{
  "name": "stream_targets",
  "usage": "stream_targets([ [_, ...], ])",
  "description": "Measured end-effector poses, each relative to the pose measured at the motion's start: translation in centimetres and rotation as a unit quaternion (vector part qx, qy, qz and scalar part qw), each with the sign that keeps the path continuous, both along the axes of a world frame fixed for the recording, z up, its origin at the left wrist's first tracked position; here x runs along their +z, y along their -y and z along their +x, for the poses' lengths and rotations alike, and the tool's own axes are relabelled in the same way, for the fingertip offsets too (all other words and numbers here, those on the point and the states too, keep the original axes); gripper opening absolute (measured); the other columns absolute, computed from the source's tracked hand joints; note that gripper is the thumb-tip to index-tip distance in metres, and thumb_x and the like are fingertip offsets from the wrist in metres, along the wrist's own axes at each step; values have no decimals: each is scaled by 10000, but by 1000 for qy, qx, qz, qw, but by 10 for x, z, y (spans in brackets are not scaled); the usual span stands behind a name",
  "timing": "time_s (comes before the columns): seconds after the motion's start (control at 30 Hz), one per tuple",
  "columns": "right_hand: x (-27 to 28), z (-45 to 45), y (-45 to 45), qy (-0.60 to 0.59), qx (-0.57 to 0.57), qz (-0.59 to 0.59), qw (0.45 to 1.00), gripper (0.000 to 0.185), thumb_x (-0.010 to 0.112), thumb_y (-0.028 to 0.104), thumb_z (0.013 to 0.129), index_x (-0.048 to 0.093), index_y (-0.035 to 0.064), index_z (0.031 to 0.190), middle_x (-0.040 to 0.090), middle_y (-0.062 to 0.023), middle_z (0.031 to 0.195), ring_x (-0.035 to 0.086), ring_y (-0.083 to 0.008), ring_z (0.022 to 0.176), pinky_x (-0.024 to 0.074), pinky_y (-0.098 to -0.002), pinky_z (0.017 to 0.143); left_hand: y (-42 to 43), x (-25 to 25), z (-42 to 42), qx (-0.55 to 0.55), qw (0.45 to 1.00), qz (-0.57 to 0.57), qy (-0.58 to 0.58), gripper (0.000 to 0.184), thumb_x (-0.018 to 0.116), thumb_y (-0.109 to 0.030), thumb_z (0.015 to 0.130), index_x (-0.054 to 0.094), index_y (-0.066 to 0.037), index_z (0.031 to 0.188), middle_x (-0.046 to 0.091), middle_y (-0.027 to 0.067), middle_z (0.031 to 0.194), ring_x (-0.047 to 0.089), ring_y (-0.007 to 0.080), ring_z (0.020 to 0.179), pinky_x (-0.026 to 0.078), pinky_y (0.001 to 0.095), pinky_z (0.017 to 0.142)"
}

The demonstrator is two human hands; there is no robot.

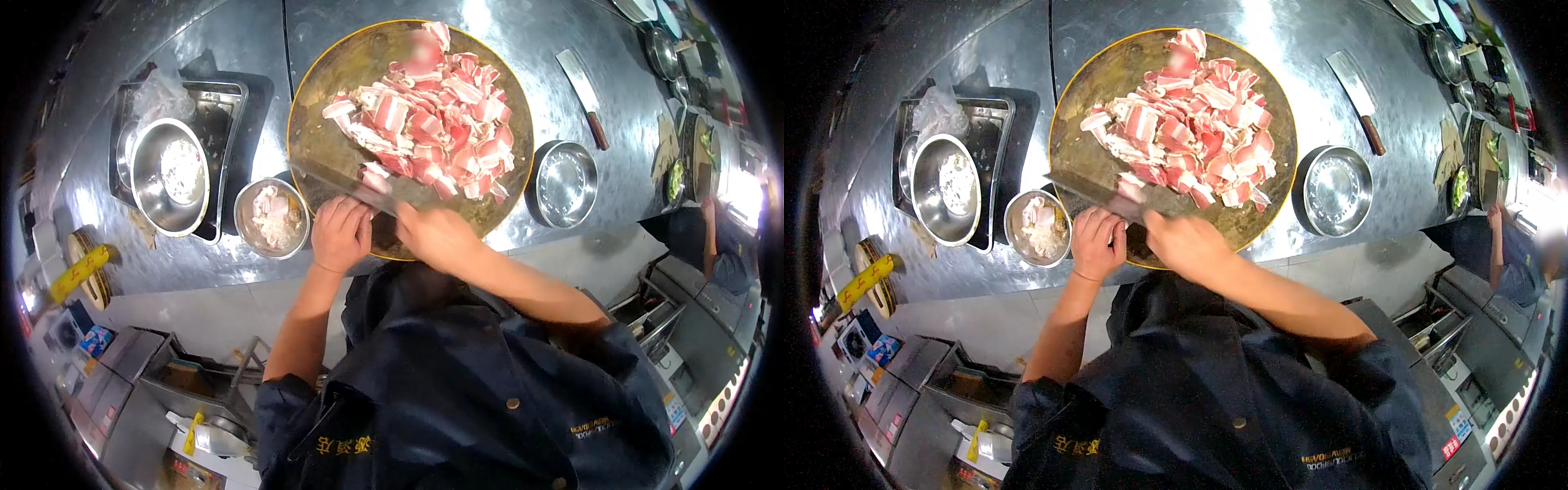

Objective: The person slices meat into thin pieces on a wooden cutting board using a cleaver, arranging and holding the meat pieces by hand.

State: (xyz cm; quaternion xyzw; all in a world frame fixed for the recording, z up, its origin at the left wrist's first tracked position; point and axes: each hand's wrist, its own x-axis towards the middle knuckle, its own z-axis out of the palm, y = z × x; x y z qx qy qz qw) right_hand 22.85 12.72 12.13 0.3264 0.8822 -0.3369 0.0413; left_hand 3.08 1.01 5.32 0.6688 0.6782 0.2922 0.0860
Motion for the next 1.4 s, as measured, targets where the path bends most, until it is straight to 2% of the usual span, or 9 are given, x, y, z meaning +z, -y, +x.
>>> stream_targets([
  [0.27,63,45,1,17,10,-9,1000,134,656,155,964,591,42,997,652,-214,640,687,-426,595,554,-545,565,1,-1,0,17,1000,20,18,222,748,-70,797,722,-42,1015,704,115,1088,665,367,1049,555,473,944],
  [0.33,76,55,3,65,11,-27,997,196,621,235,997,564,48,1017,663,-223,635,704,-433,596,569,-551,543,2,2,0,12,1000,13,19,225,751,-70,797,721,-41,1019,708,114,1095,669,365,1052,558,471,945],
  [0.57,-10,-8,-8,-31,3,13,999,189,631,222,996,564,46,1011,651,-214,621,696,-425,584,560,-550,529,-9,8,-1,0,997,58,42,191,745,-57,811,718,-45,999,715,114,1098,683,353,1040,571,462,926],
  [0.73,59,36,1,44,12,-5,999,181,646,201,980,574,38,1005,656,-213,626,695,-423,573,560,-545,515,3,-7,-3,10,999,17,26,267,773,-95,745,731,-47,1004,699,139,1007,675,361,975,571,474,909],
  [0.83,75,59,7,33,-8,-36,999,172,649,172,972,585,24,1033,640,-226,608,684,-434,560,559,-546,515,2,0,-2,20,1000,11,19,157,779,-172,713,650,-94,758,647,89,844,666,318,906,569,438,802],
  [1.1,-4,-18,-1,8,56,42,998,217,633,195,1015,572,-13,1033,689,-265,712,700,-473,660,556,-573,600,-6,15,-5,35,994,88,54,134,755,-137,828,729,-69,940,716,102,1062,700,316,1004,586,430,928],
  [1.17,-14,-22,-3,20,37,45,998,230,612,198,1024,581,-25,1067,696,-276,735,698,-478,663,555,-575,599,-3,11,-3,30,994,29,98,132,741,-120,849,725,-47,959,717,111,1036,700,324,1006,586,421,932],
  [1.23,-26,-16,-3,7,39,43,998,242,592,196,1033,594,-21,1138,679,-315,746,690,-506,683,544,-603,619,-3,13,-1,52,989,85,107,107,733,-114,856,706,-38,926,702,114,1015,688,326,1031,586,423,942],
  [1.4,-4,-26,-2,-14,48,64,997,222,568,172,1046,576,-36,1123,672,-349,791,677,-551,752,505,-635,648,3,9,1,43,989,118,81,125,726,-154,871,702,-64,956,685,100,1094,661,321,1107,561,425,971],
])
